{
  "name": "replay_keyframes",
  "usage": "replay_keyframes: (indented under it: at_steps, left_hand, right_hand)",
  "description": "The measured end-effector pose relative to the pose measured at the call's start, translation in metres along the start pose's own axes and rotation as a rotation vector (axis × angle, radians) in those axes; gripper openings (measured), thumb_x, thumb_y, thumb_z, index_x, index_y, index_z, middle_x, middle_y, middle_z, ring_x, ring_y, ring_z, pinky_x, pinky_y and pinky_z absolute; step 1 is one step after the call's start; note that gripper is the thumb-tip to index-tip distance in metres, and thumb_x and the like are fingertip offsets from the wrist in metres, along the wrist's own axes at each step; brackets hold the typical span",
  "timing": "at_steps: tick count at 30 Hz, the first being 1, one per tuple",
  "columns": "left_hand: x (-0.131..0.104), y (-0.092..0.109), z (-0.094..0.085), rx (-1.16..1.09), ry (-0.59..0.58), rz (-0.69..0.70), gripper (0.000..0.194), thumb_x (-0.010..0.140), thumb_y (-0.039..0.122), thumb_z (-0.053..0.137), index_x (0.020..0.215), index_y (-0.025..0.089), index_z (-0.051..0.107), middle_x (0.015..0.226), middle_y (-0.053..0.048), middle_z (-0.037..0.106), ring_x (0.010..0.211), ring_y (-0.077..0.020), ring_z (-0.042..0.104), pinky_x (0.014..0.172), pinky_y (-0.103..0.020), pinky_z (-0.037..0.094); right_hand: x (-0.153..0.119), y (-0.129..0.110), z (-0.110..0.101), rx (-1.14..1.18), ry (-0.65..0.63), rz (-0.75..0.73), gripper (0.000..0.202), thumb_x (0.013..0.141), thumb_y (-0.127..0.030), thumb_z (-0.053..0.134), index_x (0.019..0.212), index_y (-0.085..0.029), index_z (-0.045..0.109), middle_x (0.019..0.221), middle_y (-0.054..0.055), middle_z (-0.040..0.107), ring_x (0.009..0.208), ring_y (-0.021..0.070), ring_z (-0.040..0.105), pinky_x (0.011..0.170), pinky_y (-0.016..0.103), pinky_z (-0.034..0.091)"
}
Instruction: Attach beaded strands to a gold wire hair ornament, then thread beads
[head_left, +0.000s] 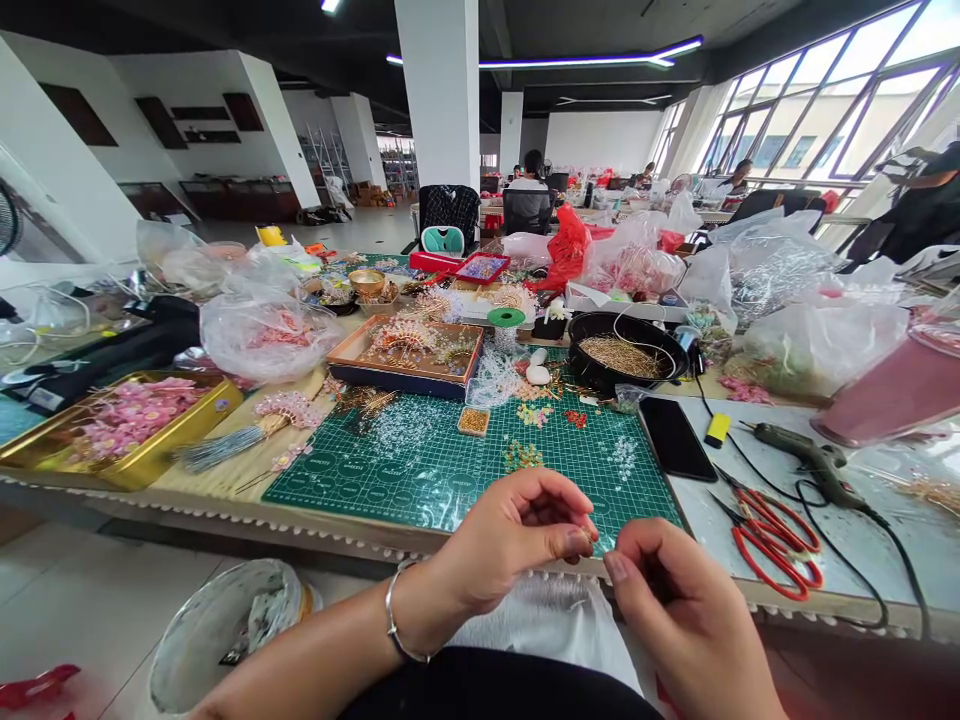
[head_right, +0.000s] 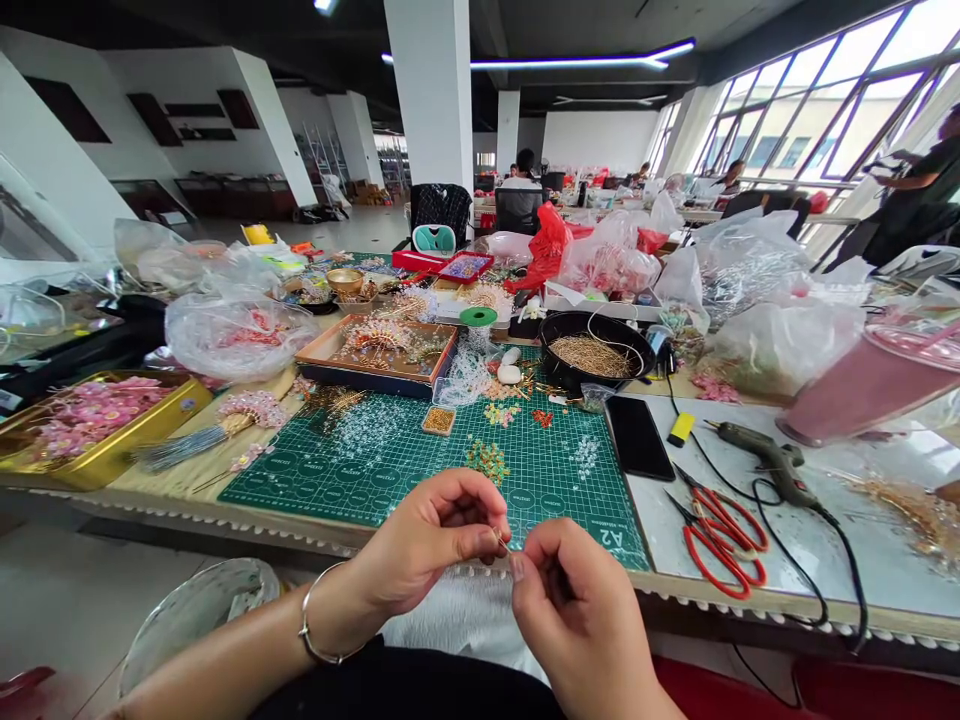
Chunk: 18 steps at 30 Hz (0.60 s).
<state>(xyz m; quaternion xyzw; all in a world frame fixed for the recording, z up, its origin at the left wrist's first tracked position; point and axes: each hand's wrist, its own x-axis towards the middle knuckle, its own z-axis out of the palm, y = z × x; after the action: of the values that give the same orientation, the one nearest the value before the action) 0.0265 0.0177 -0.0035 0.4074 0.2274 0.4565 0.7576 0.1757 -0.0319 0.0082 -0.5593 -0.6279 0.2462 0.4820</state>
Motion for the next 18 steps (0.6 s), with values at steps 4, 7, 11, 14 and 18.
replay_keyframes:
  at_steps: [4,7,11,14,18]
  left_hand:
    - [0.0,-0.002,0.0,0.006,-0.004,-0.004,0.019,0.071,0.014,0.078,0.085,0.014,0.065,0.076,-0.001,0.067,0.068,-0.0071,0.063,0.065,-0.017,0.05]
    - [0.0,-0.003,0.001,0.001,-0.004,-0.011,0.02,0.07,0.014,0.078,0.085,0.014,0.065,0.076,-0.001,0.067,0.068,-0.0074,0.063,0.065,-0.018,0.05]
    - [-0.001,-0.003,0.002,0.021,-0.005,-0.014,0.02,0.07,0.015,0.078,0.085,0.014,0.064,0.076,-0.001,0.066,0.068,-0.0074,0.062,0.065,-0.018,0.049]
    - [-0.001,-0.002,0.003,0.09,-0.018,0.0,0.02,0.071,0.017,0.078,0.085,0.015,0.064,0.077,0.0,0.065,0.069,-0.0071,0.06,0.065,-0.018,0.048]
    - [-0.002,0.002,0.003,0.38,-0.051,0.011,0.012,0.074,0.02,0.074,0.083,0.016,0.067,0.073,0.001,0.064,0.065,-0.0069,0.057,0.061,-0.017,0.044]
  right_hand:
    - [0.003,0.005,-0.005,-0.004,-0.068,-0.046,0.021,0.084,-0.03,0.051,0.064,-0.022,0.052,0.054,-0.004,0.047,0.048,0.0104,0.043,0.044,0.022,0.033]
    - [0.002,0.005,-0.006,0.024,-0.059,-0.022,0.022,0.084,-0.031,0.051,0.063,-0.022,0.052,0.054,-0.003,0.047,0.048,0.0107,0.042,0.045,0.023,0.032]
    - [0.0,0.002,-0.004,0.071,-0.015,0.03,0.023,0.083,-0.031,0.052,0.062,-0.022,0.049,0.055,-0.004,0.045,0.05,0.0106,0.04,0.047,0.024,0.03]
    - [-0.002,0.002,-0.004,0.074,-0.02,0.05,0.022,0.083,-0.032,0.052,0.063,-0.022,0.051,0.056,-0.004,0.046,0.051,0.0107,0.039,0.048,0.024,0.031]
    - [-0.001,0.012,-0.007,0.077,-0.093,0.072,0.026,0.086,-0.038,0.052,0.066,-0.022,0.054,0.058,-0.003,0.048,0.053,0.0114,0.041,0.048,0.023,0.033]
